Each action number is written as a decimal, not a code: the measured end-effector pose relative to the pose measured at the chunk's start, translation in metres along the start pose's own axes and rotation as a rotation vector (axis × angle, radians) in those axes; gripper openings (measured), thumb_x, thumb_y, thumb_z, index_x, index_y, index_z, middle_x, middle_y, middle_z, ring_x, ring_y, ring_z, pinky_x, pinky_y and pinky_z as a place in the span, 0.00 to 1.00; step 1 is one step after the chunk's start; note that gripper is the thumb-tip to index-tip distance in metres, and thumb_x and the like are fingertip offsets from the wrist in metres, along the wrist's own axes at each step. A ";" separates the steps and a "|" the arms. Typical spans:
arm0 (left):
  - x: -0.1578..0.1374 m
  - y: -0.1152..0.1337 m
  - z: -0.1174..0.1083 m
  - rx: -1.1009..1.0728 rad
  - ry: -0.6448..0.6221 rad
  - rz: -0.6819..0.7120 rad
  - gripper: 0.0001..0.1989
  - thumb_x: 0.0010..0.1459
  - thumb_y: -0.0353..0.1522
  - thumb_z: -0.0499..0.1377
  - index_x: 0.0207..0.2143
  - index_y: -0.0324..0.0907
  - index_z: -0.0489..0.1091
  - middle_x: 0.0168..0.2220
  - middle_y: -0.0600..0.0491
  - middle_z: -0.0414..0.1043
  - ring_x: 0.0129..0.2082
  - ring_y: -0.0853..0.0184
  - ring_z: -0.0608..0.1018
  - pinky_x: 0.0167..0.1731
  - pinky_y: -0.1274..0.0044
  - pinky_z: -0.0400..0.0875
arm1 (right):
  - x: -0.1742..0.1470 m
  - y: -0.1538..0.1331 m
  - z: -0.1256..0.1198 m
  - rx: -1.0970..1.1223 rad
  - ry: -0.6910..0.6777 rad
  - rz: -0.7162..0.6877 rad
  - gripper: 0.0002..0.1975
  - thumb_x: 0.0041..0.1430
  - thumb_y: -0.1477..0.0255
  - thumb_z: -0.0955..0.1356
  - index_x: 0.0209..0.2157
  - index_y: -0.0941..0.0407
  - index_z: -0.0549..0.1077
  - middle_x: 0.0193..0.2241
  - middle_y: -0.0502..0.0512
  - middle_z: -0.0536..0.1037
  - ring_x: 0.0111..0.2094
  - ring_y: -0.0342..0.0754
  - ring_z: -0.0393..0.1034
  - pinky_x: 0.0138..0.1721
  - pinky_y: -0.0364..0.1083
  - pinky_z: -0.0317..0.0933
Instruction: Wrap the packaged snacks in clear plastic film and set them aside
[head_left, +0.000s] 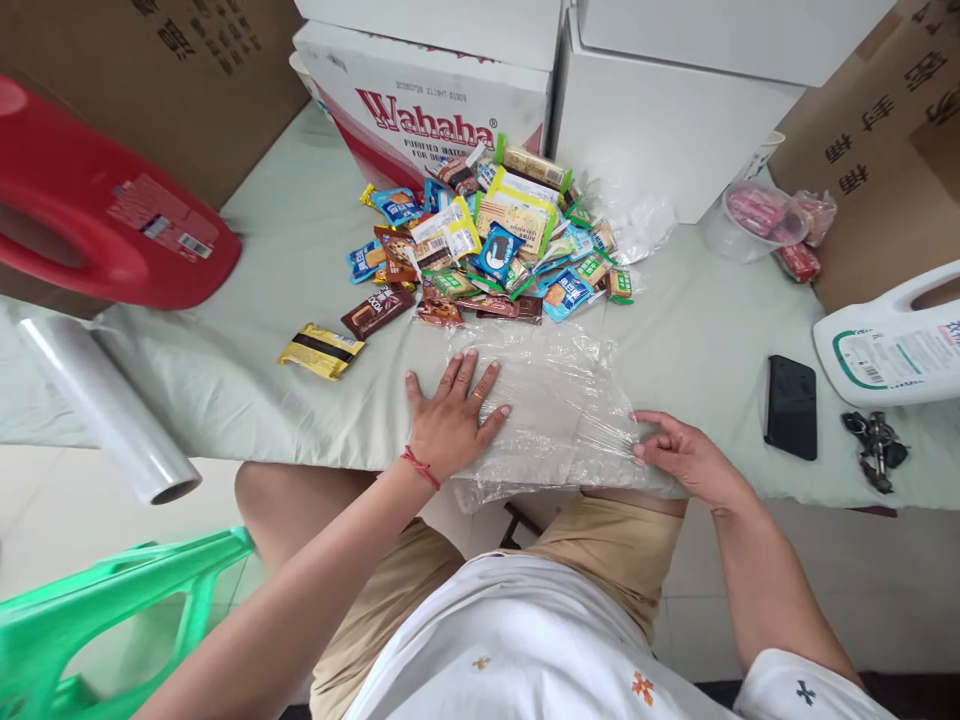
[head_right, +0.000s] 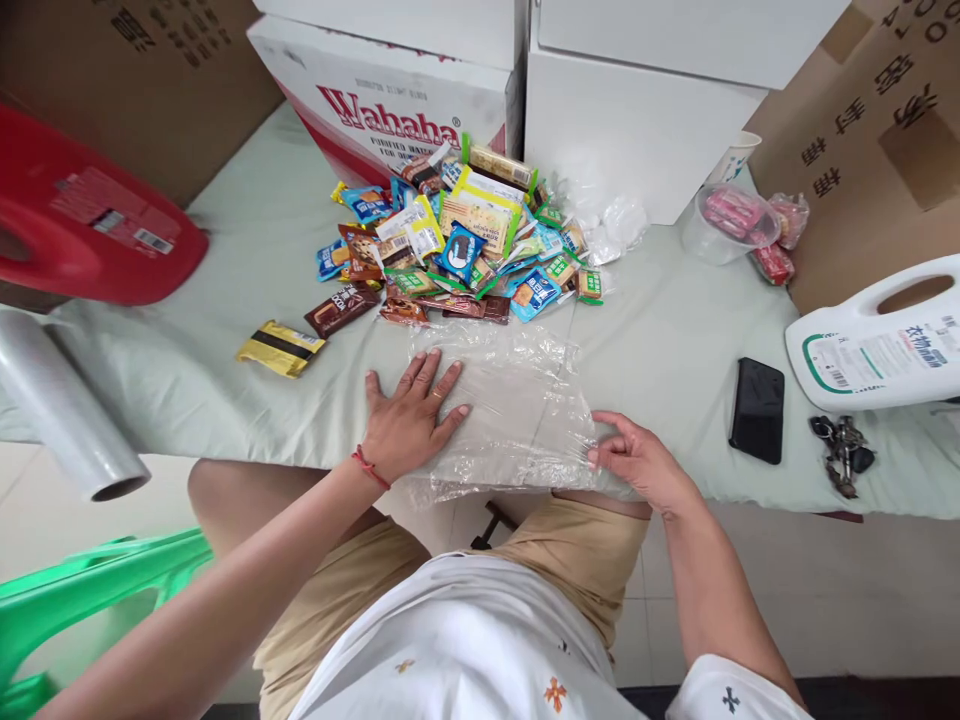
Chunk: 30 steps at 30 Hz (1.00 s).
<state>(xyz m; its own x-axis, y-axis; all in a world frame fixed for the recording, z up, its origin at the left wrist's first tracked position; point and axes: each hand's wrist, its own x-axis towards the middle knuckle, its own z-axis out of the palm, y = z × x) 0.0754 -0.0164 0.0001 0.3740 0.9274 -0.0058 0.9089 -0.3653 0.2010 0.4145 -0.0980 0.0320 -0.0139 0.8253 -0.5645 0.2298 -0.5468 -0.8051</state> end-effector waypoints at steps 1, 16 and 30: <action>0.000 -0.001 0.000 -0.004 0.004 0.005 0.32 0.70 0.49 0.45 0.73 0.53 0.50 0.75 0.45 0.41 0.73 0.47 0.52 0.64 0.38 0.27 | 0.000 0.002 -0.002 -0.041 0.052 -0.020 0.35 0.51 0.54 0.75 0.57 0.56 0.71 0.24 0.48 0.77 0.29 0.48 0.70 0.33 0.46 0.61; -0.031 0.005 0.000 0.004 0.026 0.080 0.31 0.71 0.47 0.47 0.72 0.49 0.52 0.74 0.41 0.45 0.73 0.46 0.54 0.63 0.35 0.33 | 0.094 -0.056 0.094 -1.118 0.206 -0.788 0.28 0.74 0.60 0.56 0.68 0.56 0.62 0.70 0.59 0.60 0.71 0.59 0.49 0.70 0.64 0.42; -0.013 0.007 -0.030 -0.125 0.213 0.060 0.24 0.72 0.39 0.47 0.65 0.44 0.66 0.65 0.42 0.68 0.68 0.53 0.66 0.69 0.47 0.38 | 0.083 -0.056 0.081 -1.045 0.215 -0.894 0.29 0.73 0.60 0.57 0.69 0.58 0.61 0.68 0.65 0.64 0.69 0.61 0.55 0.68 0.64 0.52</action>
<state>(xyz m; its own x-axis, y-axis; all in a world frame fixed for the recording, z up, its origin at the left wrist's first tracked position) 0.0709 -0.0285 0.0310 0.3671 0.9053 0.2138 0.8515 -0.4196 0.3145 0.3214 -0.0102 0.0151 -0.4140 0.8924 0.1793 0.8360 0.4507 -0.3130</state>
